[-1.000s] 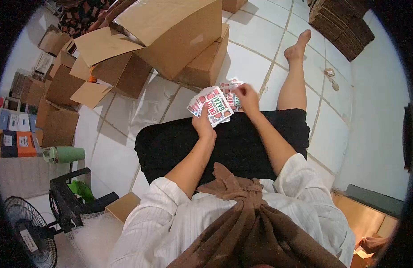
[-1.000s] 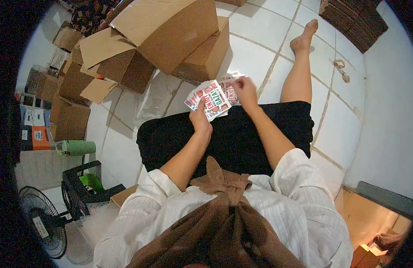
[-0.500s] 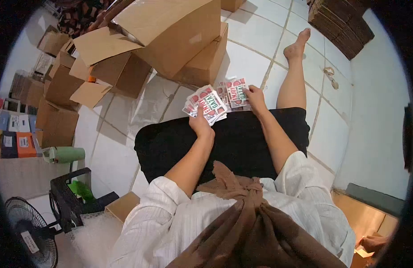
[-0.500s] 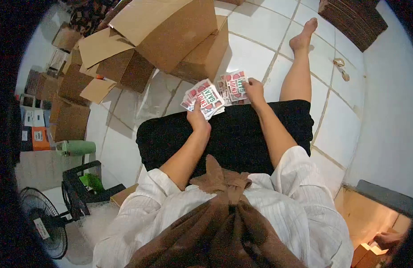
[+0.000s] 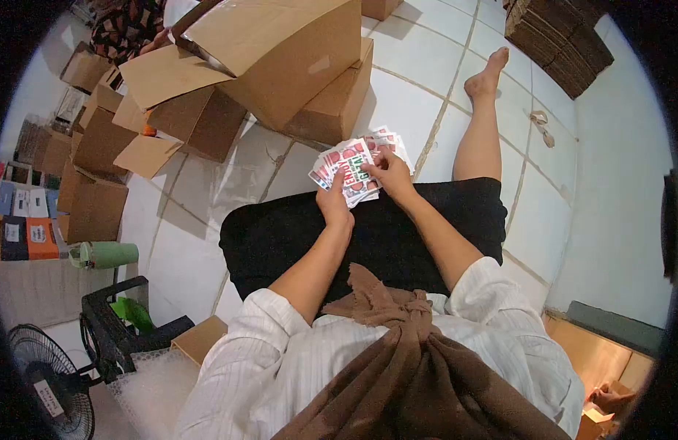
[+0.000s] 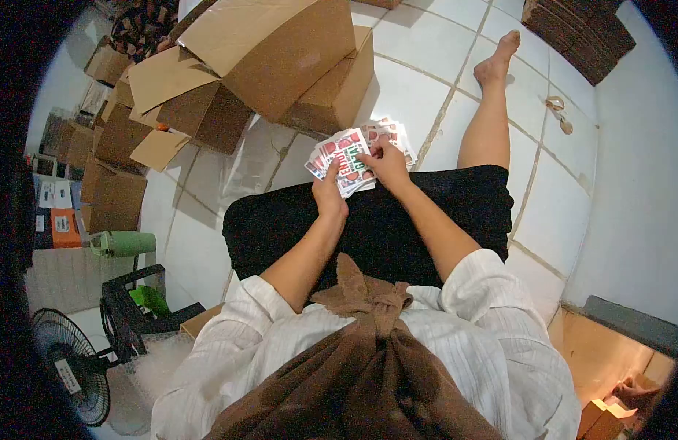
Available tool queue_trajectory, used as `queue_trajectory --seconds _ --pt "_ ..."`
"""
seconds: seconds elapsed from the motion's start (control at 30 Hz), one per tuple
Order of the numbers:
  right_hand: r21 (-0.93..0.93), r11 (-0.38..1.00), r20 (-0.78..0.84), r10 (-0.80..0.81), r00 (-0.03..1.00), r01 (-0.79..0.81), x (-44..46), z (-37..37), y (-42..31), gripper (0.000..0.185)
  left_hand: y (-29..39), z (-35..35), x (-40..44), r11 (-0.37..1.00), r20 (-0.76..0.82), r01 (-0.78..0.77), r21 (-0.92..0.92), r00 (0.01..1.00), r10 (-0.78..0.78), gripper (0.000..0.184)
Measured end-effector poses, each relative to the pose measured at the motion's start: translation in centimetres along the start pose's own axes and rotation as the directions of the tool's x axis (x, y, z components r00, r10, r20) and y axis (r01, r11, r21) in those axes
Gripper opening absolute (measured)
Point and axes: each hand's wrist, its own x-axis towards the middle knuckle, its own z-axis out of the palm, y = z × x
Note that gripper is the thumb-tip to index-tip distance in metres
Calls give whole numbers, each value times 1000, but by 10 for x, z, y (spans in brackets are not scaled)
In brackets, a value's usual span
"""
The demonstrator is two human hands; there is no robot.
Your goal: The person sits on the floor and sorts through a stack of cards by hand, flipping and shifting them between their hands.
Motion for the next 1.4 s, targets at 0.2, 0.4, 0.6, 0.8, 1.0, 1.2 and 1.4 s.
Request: queue_trajectory --seconds 0.2,0.4,0.6,0.8,1.0,1.2,1.4 --pt "198 977 100 61 993 -80 9 -10 8 18 -1 -1 1 1000 8 23 -2 1000 -23 35" --pt "1 984 -110 178 978 -179 33 -44 43 22 -1 -5 3 996 -85 41 -73 995 -48 31" --pt "-642 765 -353 -353 867 50 27 -31 48 38 1 -3 0 998 -90 39 -51 995 -44 33" --pt "-167 986 80 12 997 2 -6 -7 -13 36 2 -2 -1 997 23 50 -56 999 -49 35" --pt "84 993 166 66 984 -81 8 -12 10 30 -4 -6 4 986 15 40 -159 999 -38 36" --pt "-235 967 127 -69 989 98 5 -18 2 31 -2 -2 0 999 34 5 -35 999 -4 34" --pt "356 886 115 276 954 -299 19 -39 11 24 -2 -1 2 999 -30 -1 -36 1000 0 33"
